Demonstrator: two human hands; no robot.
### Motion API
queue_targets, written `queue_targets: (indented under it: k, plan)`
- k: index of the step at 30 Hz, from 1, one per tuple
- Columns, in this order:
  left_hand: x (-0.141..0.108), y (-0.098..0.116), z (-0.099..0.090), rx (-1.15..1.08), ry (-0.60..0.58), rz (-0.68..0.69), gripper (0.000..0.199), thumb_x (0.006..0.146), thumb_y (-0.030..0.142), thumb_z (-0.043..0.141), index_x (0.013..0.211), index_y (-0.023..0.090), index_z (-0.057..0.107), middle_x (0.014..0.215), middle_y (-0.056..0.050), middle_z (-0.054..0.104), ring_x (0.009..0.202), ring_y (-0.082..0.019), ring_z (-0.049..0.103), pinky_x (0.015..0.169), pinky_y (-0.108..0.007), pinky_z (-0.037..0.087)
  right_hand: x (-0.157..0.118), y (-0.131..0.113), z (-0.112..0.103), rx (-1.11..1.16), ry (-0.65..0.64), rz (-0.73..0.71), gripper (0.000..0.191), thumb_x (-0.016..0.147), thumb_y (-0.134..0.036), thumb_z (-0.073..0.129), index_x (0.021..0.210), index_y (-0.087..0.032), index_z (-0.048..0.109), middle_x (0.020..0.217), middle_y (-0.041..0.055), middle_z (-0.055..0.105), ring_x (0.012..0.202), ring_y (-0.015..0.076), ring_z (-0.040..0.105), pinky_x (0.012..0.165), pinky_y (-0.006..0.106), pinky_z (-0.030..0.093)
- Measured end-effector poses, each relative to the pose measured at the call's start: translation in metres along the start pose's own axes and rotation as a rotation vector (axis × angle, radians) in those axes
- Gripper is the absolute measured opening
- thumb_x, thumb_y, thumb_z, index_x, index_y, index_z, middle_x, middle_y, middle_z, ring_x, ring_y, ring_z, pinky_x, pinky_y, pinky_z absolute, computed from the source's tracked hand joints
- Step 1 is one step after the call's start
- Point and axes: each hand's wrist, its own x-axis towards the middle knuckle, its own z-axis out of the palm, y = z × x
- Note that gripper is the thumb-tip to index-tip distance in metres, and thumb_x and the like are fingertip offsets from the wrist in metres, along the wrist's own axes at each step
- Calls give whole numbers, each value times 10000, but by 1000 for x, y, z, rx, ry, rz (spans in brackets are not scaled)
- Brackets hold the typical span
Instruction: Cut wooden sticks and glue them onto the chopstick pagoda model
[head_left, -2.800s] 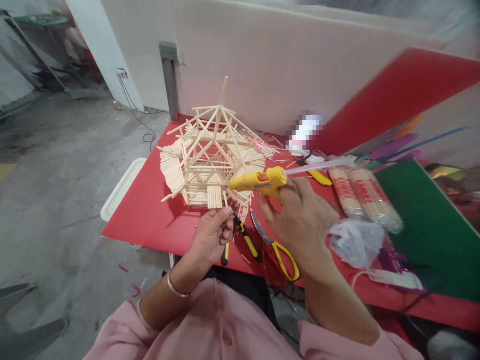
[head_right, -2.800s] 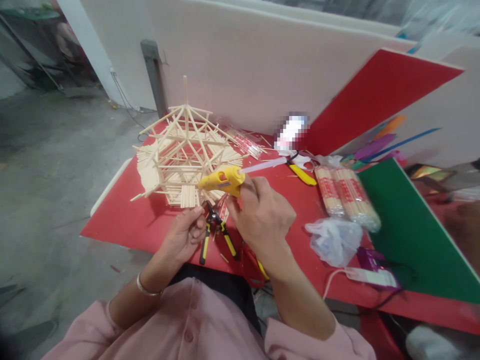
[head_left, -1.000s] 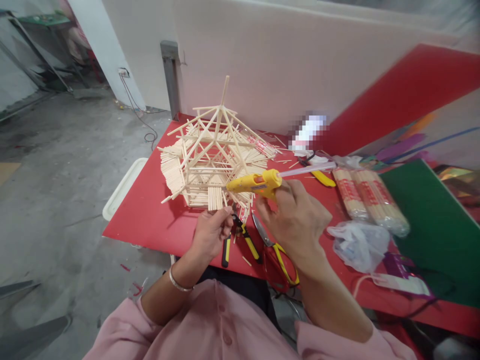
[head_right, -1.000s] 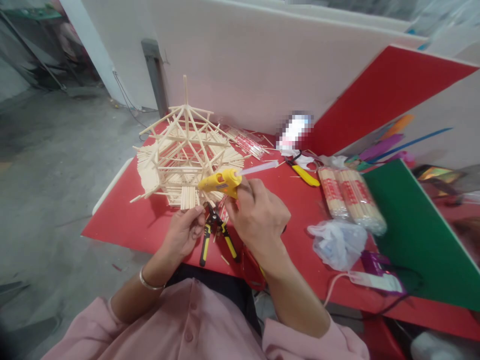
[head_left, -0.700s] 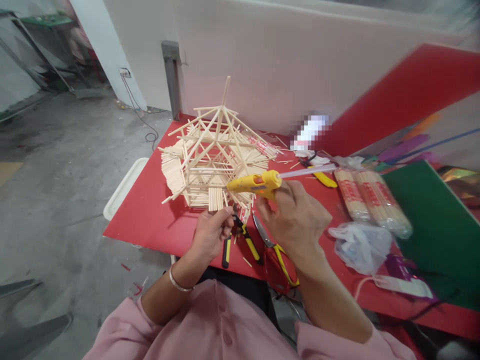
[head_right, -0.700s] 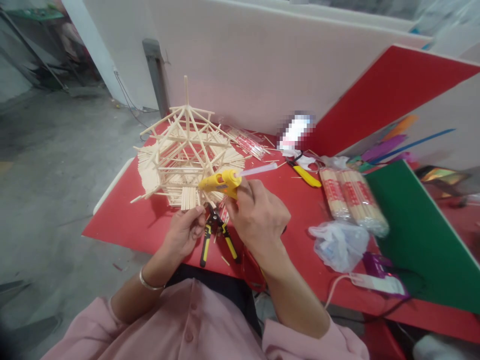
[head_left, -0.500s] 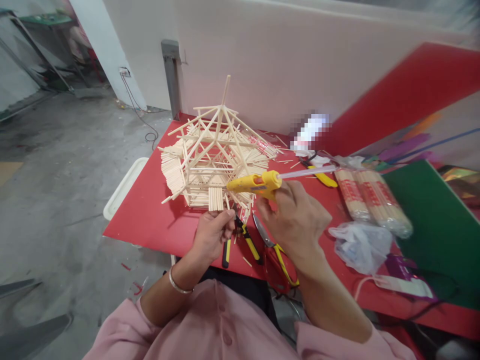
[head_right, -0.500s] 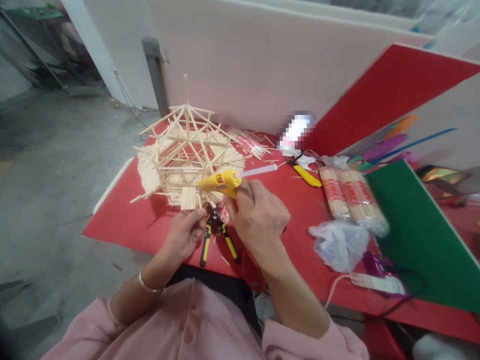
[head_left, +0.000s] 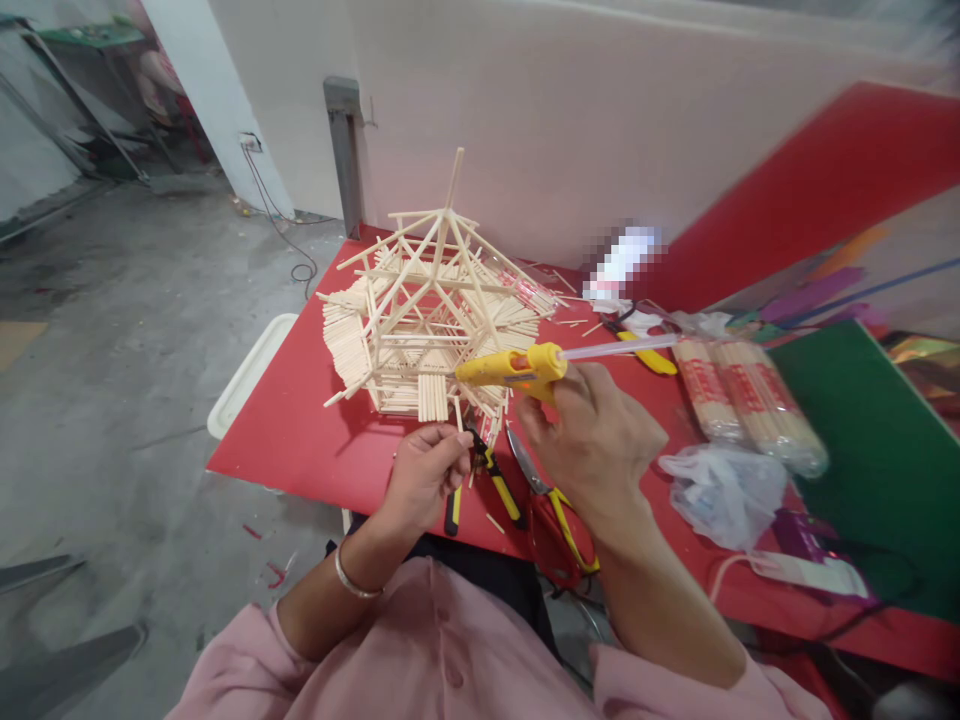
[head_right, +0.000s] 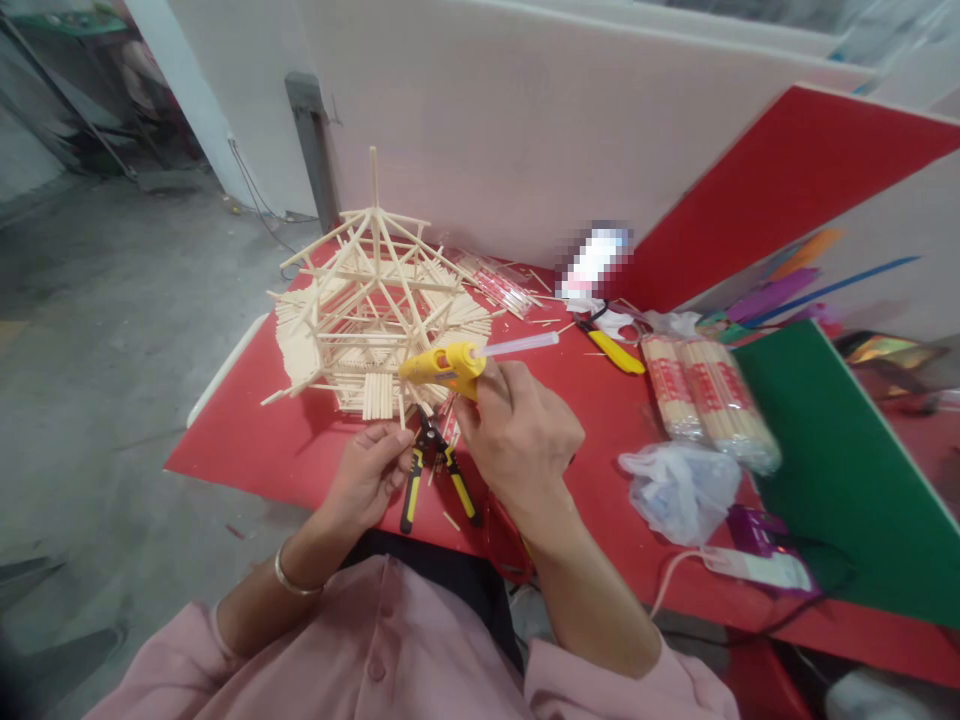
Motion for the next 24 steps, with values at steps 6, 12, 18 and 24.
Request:
queue_targets:
  k: [6, 12, 18, 24]
  plan:
    - [-2, -1, -3, 4, -2, 10, 338, 594, 373, 818, 626, 152, 565, 447, 45, 546, 345, -24, 392, 354, -140, 243, 0, 0, 0, -6, 5, -5, 124, 812, -242, 602, 928, -197, 603, 789, 22, 662, 569, 133, 480, 534, 268, 299]
    - [-1, -2, -7, 7, -12, 17, 338, 612, 375, 813, 608, 153, 558, 447, 43, 545, 346, -24, 389, 353, -142, 243, -2, 0, 2, 2, -13, 8, 95, 817, -243, 584, 903, -206, 607, 794, 16, 660, 566, 132, 490, 554, 268, 299]
    - [-1, -1, -5, 6, -11, 17, 360, 588, 388, 827, 602, 150, 558, 444, 43, 543, 344, -21, 387, 355, -141, 233, -2, 0, 3, 44, 4, 18, 107, 809, -214, 584, 911, -205, 614, 799, 29, 648, 581, 134, 482, 550, 276, 284]
    - [-1, -1, -5, 14, -15, 16, 351, 600, 384, 821, 604, 148, 562, 450, 40, 549, 337, -21, 389, 346, -146, 225, -4, 1, 3, 14, 7, 1, 171, 801, -230, 591, 970, -208, 603, 813, 23, 658, 582, 135, 480, 548, 273, 295]
